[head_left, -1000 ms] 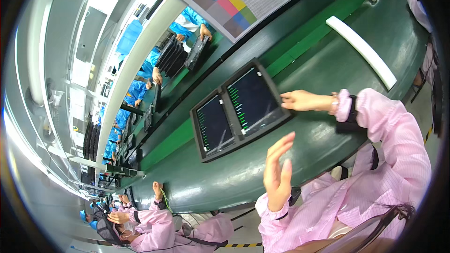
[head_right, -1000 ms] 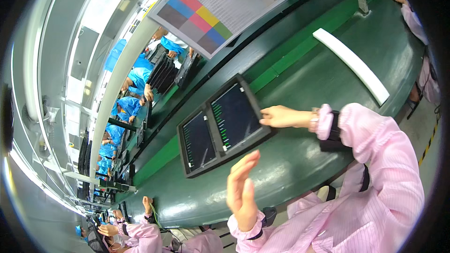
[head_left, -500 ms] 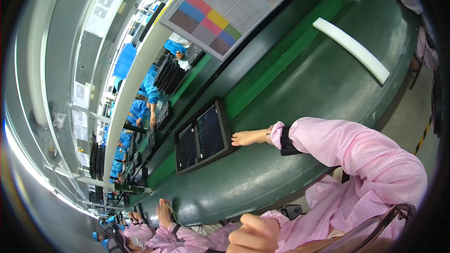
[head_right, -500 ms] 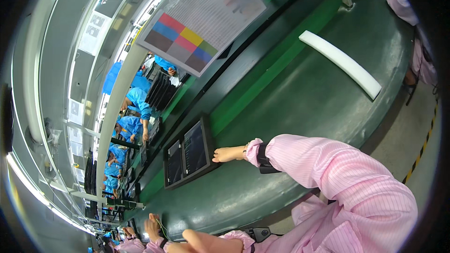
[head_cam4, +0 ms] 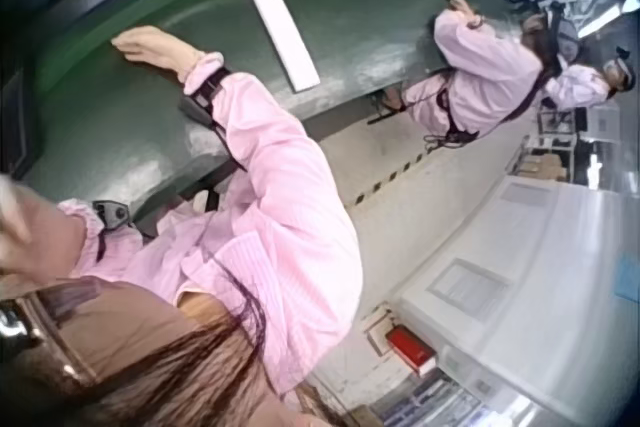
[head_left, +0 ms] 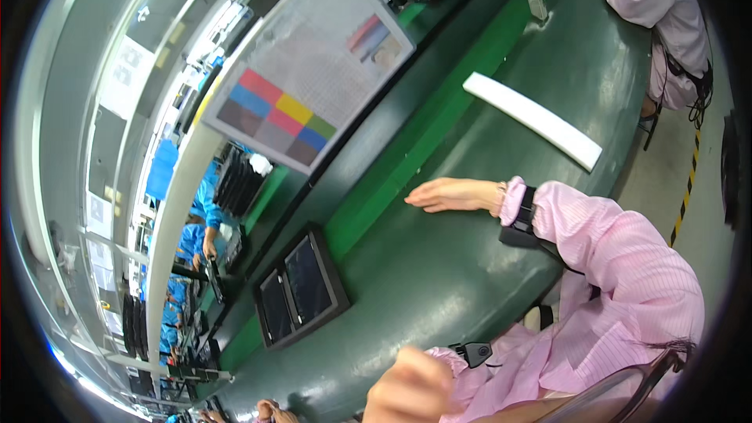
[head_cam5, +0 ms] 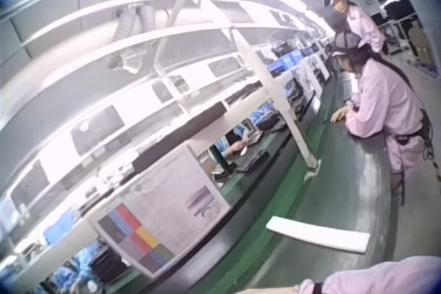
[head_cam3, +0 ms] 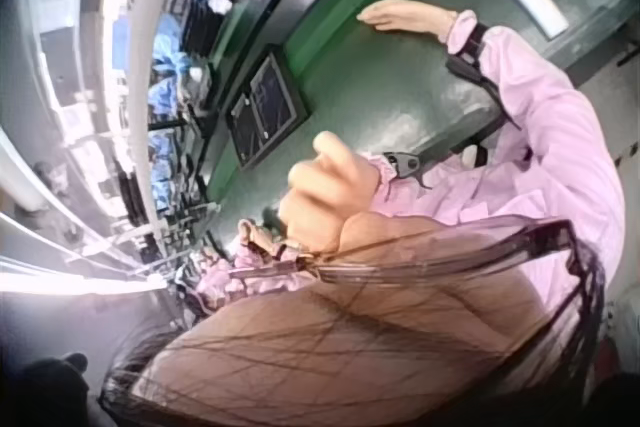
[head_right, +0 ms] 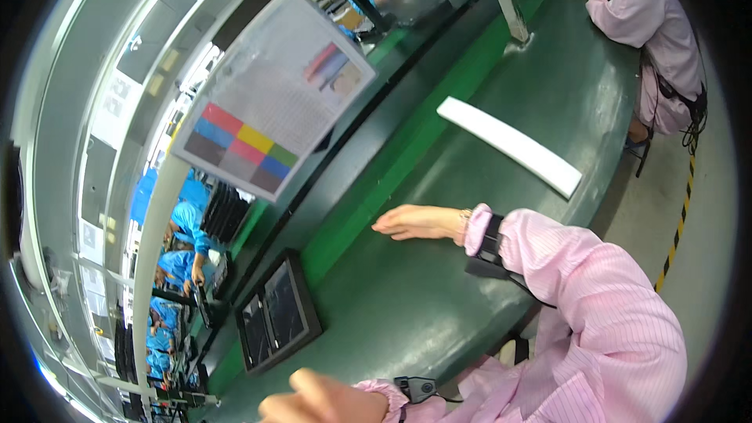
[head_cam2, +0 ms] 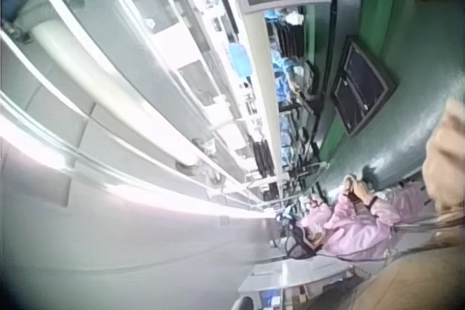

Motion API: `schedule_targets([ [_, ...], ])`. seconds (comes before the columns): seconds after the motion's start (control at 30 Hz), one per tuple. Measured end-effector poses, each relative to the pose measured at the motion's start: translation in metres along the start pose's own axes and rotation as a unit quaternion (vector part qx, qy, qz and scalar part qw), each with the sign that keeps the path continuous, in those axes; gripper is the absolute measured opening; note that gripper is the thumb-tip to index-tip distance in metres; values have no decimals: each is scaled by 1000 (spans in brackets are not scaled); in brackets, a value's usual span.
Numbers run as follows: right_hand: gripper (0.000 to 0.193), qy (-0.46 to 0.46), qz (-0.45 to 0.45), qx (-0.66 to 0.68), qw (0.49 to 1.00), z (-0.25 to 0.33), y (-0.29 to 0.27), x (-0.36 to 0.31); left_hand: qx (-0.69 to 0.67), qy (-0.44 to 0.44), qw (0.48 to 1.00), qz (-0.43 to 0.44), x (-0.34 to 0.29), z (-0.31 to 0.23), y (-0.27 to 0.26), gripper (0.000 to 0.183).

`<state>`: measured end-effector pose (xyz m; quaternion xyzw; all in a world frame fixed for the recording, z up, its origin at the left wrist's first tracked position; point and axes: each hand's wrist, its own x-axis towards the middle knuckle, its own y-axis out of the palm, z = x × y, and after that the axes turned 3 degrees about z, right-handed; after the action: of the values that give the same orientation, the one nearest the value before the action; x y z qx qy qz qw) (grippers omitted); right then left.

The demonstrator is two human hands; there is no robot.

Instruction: Inspecting and testing the screens and hardware of electronic tablets on an assembly line.

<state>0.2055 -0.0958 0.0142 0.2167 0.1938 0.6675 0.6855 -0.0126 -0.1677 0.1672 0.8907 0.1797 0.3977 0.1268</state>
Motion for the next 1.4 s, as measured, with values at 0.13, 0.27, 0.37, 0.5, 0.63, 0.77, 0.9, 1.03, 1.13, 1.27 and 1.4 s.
schedule_targets([
  [0.13,39,16,-14,135,991,-2,-27,-29,-23,-9,999,40,33,35,-9,29],
  [0.27,40,19,4,161,987,-10,-26,-45,-228,-271,920,-167,17,130,-80,26],
  [0.37,38,8,24,170,985,-27,-13,-44,-407,-321,833,-194,-11,166,-149,33],
  [0.5,32,17,-31,113,993,-31,-11,-44,-342,-356,835,-243,-7,167,-142,29],
  [0.63,37,38,8,138,990,-31,-21,-45,-253,-373,865,-220,-14,176,-147,25],
  [0.77,41,59,-10,112,992,-29,-22,-44,-205,-374,890,-163,-10,167,-140,22],
  [0.9,43,82,-44,110,990,-18,-13,-46,-150,-379,903,-136,-6,164,-137,27],
  [1.03,43,81,-54,105,990,-15,-7,-48,-149,-381,906,-112,-9,167,-141,33],
  [1.13,41,55,-40,110,992,-29,-17,-48,-110,-399,902,-120,-14,165,-138,38],
  [1.27,38,54,0,80,995,-34,-24,-48,-86,-417,899,-106,-16,169,-141,43],
  [1.4,38,60,-7,69,996,-21,-11,-51,-101,-393,910,-90,-12,165,-134,45],
])
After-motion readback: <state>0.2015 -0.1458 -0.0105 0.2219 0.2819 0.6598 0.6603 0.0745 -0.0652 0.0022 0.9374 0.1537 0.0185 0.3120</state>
